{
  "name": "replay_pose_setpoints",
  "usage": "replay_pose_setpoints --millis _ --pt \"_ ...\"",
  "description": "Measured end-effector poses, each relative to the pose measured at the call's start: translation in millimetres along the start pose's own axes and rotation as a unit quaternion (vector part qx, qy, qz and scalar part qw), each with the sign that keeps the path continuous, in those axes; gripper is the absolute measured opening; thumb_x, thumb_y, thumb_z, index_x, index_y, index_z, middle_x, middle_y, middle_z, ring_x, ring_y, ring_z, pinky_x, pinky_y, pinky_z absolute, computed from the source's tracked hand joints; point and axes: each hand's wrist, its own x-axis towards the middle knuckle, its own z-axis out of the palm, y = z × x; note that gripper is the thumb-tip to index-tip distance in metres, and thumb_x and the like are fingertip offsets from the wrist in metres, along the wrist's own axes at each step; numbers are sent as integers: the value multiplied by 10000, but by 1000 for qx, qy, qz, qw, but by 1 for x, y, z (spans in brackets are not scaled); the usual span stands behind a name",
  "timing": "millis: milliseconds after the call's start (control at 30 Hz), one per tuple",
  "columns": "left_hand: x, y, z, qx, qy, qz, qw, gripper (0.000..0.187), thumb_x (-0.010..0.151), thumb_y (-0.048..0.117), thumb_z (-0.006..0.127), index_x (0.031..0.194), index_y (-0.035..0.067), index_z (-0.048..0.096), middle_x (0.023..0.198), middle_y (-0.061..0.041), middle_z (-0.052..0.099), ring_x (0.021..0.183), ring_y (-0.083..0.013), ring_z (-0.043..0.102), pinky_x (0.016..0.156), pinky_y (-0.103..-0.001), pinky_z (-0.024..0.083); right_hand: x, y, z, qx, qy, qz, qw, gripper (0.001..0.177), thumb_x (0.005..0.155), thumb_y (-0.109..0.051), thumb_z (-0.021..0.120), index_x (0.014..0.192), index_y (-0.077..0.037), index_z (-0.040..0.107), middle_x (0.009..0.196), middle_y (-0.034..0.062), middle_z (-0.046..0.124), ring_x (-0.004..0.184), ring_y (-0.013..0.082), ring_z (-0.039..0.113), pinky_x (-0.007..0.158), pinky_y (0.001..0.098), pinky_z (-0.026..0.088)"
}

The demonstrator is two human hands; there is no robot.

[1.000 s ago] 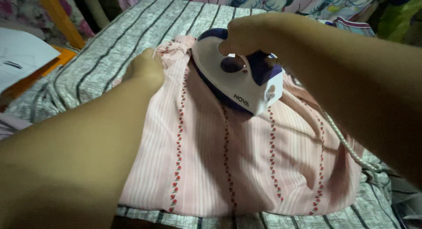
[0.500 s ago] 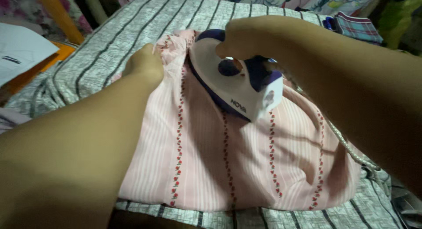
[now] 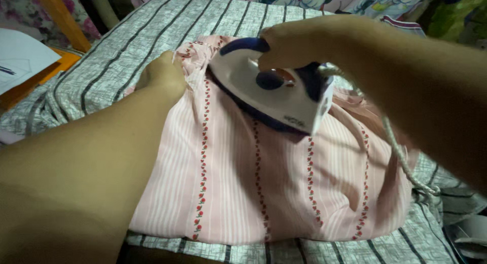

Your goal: The person irons a pink garment on a striped surface, smoothing different parts of the fabric and pressing the iron across the material multiple times.

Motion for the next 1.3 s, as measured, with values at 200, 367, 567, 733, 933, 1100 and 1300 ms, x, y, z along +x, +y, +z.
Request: replay_pose_setpoints --millis 200,367,567,733,933,1100,1300 --pt "0 0 1 1 6 -4 1000 388 1055 418 433 1291 158 599 1310 -188 634 1217 -425 589 987 -559 467 14 -3 8 27 23 77 996 325 930 -306 609 916 -31 782 799 94 745 716 264 722 719 451 567" --pt "1 1 0 -2 0 -1 1000 376 1060 387 424 1303 157 597 1315 -192 638 1223 -423 598 989 -556 476 7 14 4 42 1 -14 999 308 867 -282 647 1052 -40 695 829 157 762 702 286 718 690 482 590" --pt "0 -1 -3 1 -3 -3 1000 405 1060 425 426 1297 139 588 1322 -181 631 1235 -418 581 993 -559 461 -1 1 3 -2 21 36 999 357 945 -302 643 1086 12 738 852 150 744 725 278 693 726 459 554" --pt "6 -3 3 -6 4 3 1000 409 1056 434 428 1307 156 594 1327 -183 627 1237 -418 582 986 -558 468 -36 4 2 57 -41 8 997 319 935 -327 648 1102 -56 668 786 124 748 701 269 708 680 428 578" --pt "4 -6 8 -15 19 10 1000 394 1043 451 438 1309 200 586 1311 -176 625 1218 -424 574 976 -558 456 -106 -4 17 39 -44 141 988 292 993 -337 636 1129 -82 590 753 137 741 698 259 723 698 416 560" --pt "2 -2 6 -13 19 1 1000 375 1045 433 435 1309 214 586 1306 -158 642 1213 -410 593 976 -552 472 -40 -5 21 9 16 58 998 340 901 -329 658 842 -16 778 797 181 775 719 318 762 742 471 583" --pt "-1 2 0 -8 0 -23 1000 369 1063 427 414 1296 196 582 1301 -175 642 1211 -424 598 989 -557 472 33 -14 8 -15 65 47 997 400 911 -420 649 916 -52 804 867 168 725 742 342 691 760 530 553"
